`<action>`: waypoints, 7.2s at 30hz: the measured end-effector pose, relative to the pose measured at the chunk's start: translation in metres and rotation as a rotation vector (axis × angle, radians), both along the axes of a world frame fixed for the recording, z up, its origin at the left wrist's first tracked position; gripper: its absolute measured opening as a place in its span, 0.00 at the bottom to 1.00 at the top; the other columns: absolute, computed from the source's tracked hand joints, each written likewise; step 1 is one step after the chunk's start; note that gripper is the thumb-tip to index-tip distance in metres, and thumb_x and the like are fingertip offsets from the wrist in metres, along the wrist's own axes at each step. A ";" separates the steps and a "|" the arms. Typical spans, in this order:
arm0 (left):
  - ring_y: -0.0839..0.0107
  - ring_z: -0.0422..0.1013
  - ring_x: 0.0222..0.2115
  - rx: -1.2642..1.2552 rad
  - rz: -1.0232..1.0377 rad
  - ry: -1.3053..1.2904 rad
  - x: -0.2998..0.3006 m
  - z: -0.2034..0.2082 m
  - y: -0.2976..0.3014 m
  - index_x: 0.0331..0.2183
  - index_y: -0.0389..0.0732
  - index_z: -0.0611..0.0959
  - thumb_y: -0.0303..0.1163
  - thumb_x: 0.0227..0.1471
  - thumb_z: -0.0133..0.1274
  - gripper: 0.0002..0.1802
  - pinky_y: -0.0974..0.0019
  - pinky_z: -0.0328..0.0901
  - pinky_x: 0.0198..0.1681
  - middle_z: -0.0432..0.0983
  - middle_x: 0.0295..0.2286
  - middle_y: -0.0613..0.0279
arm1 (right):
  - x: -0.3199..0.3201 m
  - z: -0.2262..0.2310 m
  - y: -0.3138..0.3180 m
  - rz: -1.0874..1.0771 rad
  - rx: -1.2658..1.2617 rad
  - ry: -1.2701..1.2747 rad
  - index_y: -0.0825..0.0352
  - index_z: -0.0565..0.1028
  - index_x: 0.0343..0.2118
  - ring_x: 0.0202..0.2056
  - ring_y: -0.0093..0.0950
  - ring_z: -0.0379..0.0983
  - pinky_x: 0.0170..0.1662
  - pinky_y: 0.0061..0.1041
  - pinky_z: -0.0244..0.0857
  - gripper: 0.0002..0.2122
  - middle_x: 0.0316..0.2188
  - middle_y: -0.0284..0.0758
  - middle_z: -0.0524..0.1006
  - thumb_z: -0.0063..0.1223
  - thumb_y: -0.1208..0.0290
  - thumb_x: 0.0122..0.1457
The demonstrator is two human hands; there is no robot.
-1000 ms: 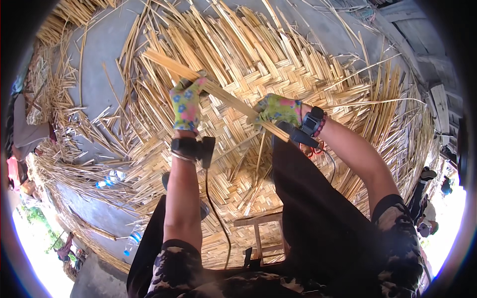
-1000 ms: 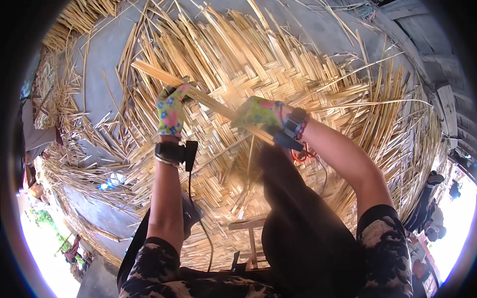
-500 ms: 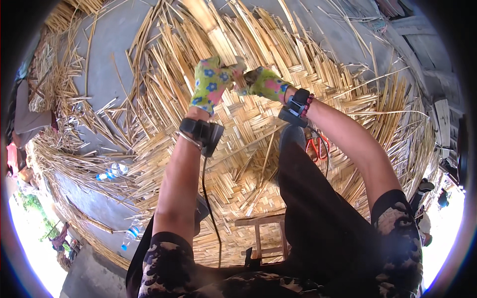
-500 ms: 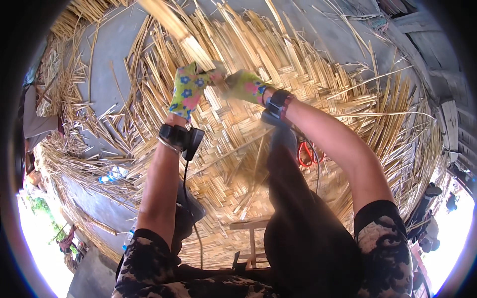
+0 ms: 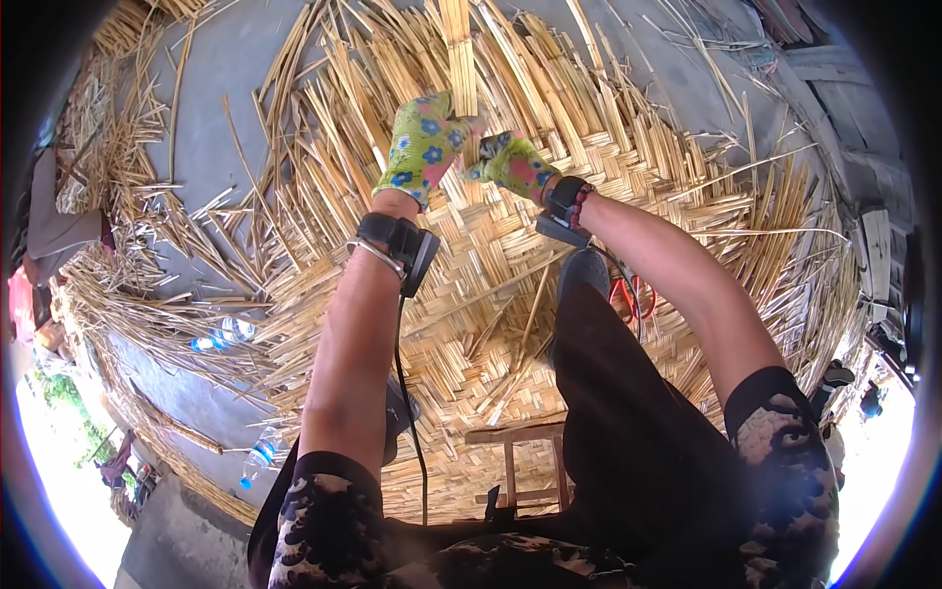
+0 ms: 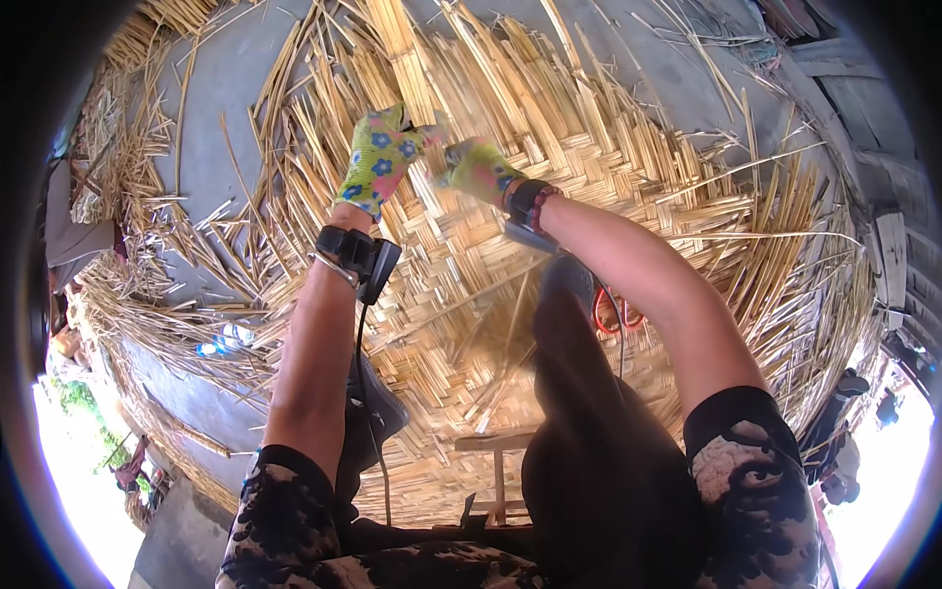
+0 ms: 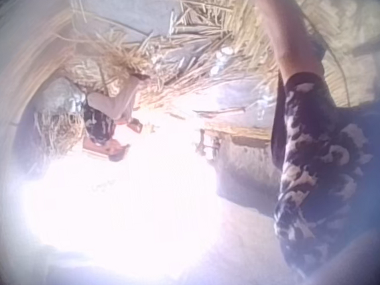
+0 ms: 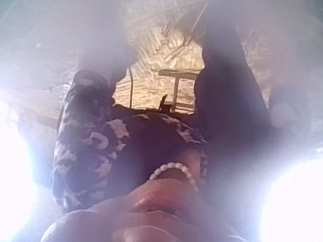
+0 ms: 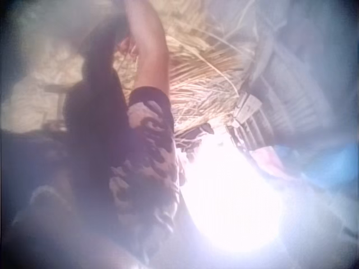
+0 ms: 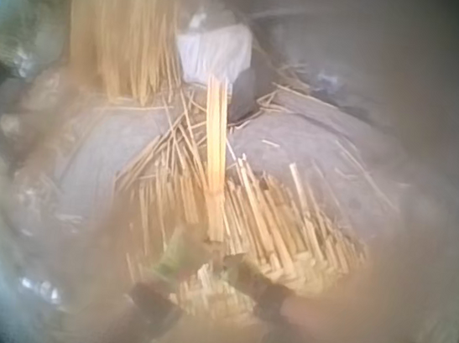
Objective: Weaving bamboo strips into a large mat using hands and scissors for trimming.
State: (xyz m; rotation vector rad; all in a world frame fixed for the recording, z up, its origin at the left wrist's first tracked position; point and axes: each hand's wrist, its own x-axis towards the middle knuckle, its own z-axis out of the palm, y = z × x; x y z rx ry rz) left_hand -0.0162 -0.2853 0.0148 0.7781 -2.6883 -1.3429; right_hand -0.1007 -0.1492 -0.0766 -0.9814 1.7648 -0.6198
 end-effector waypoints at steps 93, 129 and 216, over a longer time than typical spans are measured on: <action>0.69 0.72 0.34 0.991 0.633 0.290 -0.007 -0.012 0.221 0.34 0.36 0.77 0.26 0.43 0.60 0.14 0.66 0.72 0.32 0.74 0.34 0.58 | 0.081 0.075 0.289 -0.894 -0.154 -0.104 0.66 0.66 0.48 0.32 0.19 0.61 0.38 0.21 0.60 0.23 0.30 0.26 0.64 0.59 0.64 0.49; 0.78 0.70 0.25 0.309 0.334 0.131 0.071 -0.079 0.042 0.32 0.36 0.83 0.27 0.40 0.62 0.13 0.75 0.64 0.31 0.78 0.26 0.65 | 0.078 0.008 0.296 -0.804 0.113 0.171 0.62 0.75 0.31 0.26 0.28 0.73 0.30 0.27 0.65 0.12 0.24 0.37 0.76 0.58 0.59 0.49; 0.75 0.72 0.35 0.853 0.440 0.227 0.140 -0.052 0.203 0.43 0.38 0.78 0.22 0.48 0.53 0.17 0.75 0.67 0.36 0.76 0.35 0.63 | -0.035 -0.009 0.328 -1.539 -0.029 -0.655 0.64 0.69 0.41 0.30 0.28 0.73 0.28 0.21 0.65 0.19 0.34 0.39 0.76 0.43 0.52 0.57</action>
